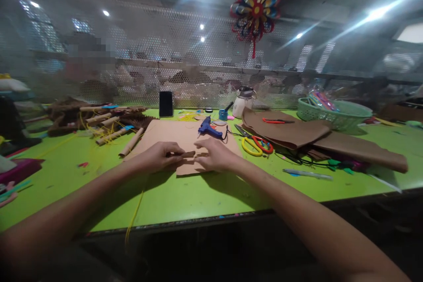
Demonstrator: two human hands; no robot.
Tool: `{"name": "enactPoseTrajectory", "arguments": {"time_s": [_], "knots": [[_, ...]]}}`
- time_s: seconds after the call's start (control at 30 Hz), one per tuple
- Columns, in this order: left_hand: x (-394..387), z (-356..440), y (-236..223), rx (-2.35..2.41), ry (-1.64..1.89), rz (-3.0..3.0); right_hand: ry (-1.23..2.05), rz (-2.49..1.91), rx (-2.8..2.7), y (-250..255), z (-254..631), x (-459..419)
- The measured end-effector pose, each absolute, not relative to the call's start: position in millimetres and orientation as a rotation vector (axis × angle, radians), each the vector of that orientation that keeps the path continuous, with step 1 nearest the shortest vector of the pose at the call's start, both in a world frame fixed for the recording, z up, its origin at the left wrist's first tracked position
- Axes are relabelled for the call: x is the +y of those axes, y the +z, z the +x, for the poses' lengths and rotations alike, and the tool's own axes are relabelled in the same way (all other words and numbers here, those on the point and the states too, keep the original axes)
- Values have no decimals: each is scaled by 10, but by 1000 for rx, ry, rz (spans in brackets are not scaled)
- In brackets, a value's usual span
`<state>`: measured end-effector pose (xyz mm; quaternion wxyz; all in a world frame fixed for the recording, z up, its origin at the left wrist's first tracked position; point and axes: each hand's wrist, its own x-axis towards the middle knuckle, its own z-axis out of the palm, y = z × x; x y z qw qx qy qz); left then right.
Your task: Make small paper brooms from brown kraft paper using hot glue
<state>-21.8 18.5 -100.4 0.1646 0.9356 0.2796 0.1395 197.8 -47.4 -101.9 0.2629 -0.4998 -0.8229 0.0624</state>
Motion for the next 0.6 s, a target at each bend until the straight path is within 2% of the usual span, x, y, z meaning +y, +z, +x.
{"name": "enactPoseTrajectory", "arguments": {"time_s": [0.17, 0.4, 0.5, 0.6], "knots": [[177, -292, -1039, 751, 472, 2743, 390, -1345, -2285, -993, 2010, -331], [165, -320, -1082, 760, 452, 2736, 526, -1512, -2264, -862, 2666, -519], [127, -280, -1091, 760, 437, 2778, 449, -1640, -2266, -856, 2873, -563], [92, -265, -1090, 798, 427, 2802, 145, -1636, -2315, -853, 2818, -626]]}}
